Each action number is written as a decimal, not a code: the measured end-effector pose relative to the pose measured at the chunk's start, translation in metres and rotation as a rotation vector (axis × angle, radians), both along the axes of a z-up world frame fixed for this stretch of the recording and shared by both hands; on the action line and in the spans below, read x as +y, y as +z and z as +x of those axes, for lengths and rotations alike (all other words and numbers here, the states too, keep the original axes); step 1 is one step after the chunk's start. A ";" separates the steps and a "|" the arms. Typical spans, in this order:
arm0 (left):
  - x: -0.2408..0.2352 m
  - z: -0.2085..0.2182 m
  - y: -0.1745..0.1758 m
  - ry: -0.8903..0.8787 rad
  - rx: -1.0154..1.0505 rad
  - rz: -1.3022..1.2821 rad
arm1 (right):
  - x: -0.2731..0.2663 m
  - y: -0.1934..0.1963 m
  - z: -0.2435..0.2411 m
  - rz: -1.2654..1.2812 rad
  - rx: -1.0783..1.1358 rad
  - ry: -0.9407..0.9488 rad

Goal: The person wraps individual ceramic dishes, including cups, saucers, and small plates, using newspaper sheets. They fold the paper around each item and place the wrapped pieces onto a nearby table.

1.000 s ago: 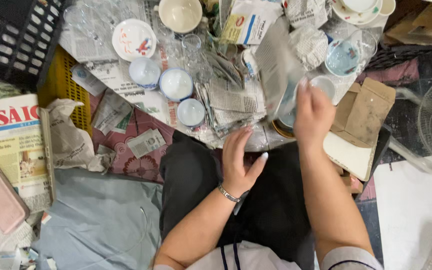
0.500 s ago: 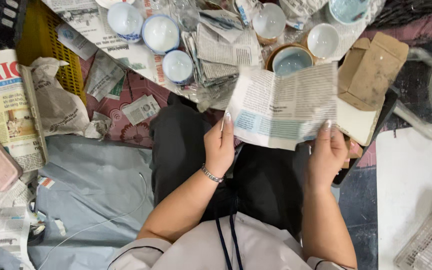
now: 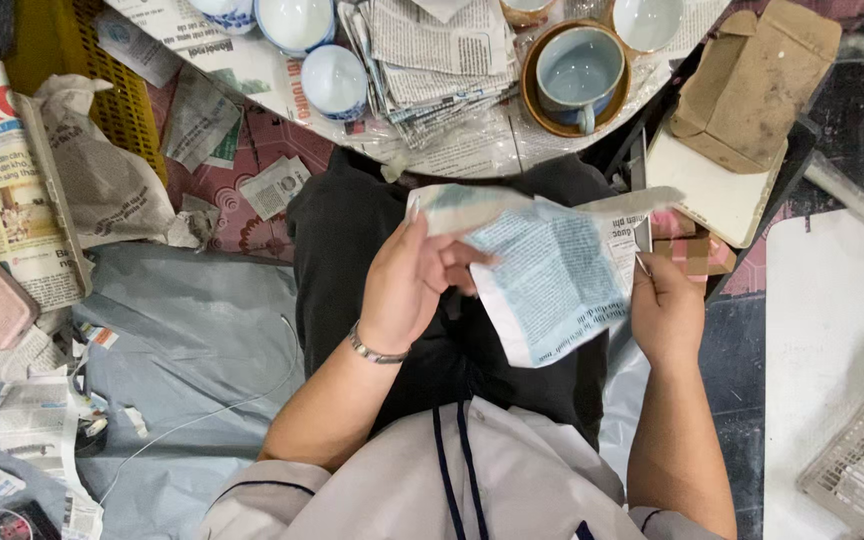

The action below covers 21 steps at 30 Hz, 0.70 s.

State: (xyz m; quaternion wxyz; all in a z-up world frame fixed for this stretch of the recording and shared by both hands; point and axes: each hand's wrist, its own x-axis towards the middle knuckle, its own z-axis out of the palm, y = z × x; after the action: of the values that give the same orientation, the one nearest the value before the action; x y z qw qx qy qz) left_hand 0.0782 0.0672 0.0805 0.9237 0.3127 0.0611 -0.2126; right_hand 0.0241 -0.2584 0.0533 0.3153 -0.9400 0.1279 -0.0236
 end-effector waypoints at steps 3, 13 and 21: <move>-0.016 0.013 0.004 -0.069 -0.083 0.176 | -0.004 0.009 -0.006 0.024 0.033 -0.027; -0.071 0.002 0.014 -0.579 -1.109 1.585 | -0.019 0.002 -0.040 0.311 0.410 0.107; -0.075 0.008 0.019 -0.846 -1.133 1.618 | -0.037 0.046 -0.032 0.013 0.849 0.340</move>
State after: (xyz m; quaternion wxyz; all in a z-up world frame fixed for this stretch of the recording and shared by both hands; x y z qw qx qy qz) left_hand 0.0860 -0.0080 0.0999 0.1874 0.8803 -0.3668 -0.2355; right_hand -0.0080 -0.2950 0.0991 0.2402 -0.8721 0.0900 0.4168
